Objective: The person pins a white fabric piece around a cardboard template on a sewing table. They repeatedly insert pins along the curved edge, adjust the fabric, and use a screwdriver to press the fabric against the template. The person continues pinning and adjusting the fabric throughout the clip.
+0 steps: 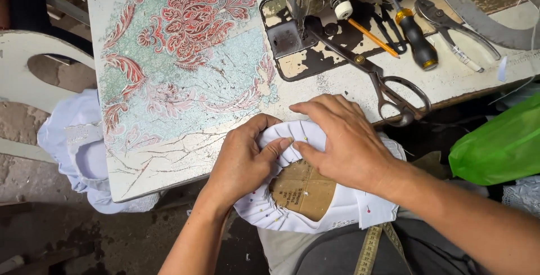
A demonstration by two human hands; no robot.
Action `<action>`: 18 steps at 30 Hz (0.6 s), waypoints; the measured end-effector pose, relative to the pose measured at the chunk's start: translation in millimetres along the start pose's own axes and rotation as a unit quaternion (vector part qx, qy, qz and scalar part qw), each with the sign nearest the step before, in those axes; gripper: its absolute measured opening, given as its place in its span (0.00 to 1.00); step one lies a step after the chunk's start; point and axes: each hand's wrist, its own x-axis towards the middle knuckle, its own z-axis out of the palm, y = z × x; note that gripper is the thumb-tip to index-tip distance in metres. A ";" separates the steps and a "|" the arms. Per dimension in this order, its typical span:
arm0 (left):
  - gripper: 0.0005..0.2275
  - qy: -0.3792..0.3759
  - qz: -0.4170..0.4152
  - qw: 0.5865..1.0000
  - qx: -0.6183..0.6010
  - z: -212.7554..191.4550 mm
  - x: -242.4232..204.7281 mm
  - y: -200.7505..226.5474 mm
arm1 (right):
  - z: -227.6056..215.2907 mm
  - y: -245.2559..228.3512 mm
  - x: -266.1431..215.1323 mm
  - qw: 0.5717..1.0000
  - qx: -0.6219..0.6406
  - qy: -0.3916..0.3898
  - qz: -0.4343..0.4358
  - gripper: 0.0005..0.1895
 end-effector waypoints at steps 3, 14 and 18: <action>0.07 -0.004 0.001 1.000 -0.006 0.2 1.7 -1.5 | 5.7 -4.4 -4.0 0.998 0.015 -0.012 0.066 0.29; 0.06 -0.015 -0.014 0.997 -0.080 0.7 5.7 -7.5 | 11.4 0.0 -1.0 0.993 0.047 -0.018 0.108 0.23; 0.10 0.005 0.081 0.996 -0.023 0.4 6.8 -25.2 | 27.5 7.5 -1.0 0.995 0.026 -0.015 0.100 0.23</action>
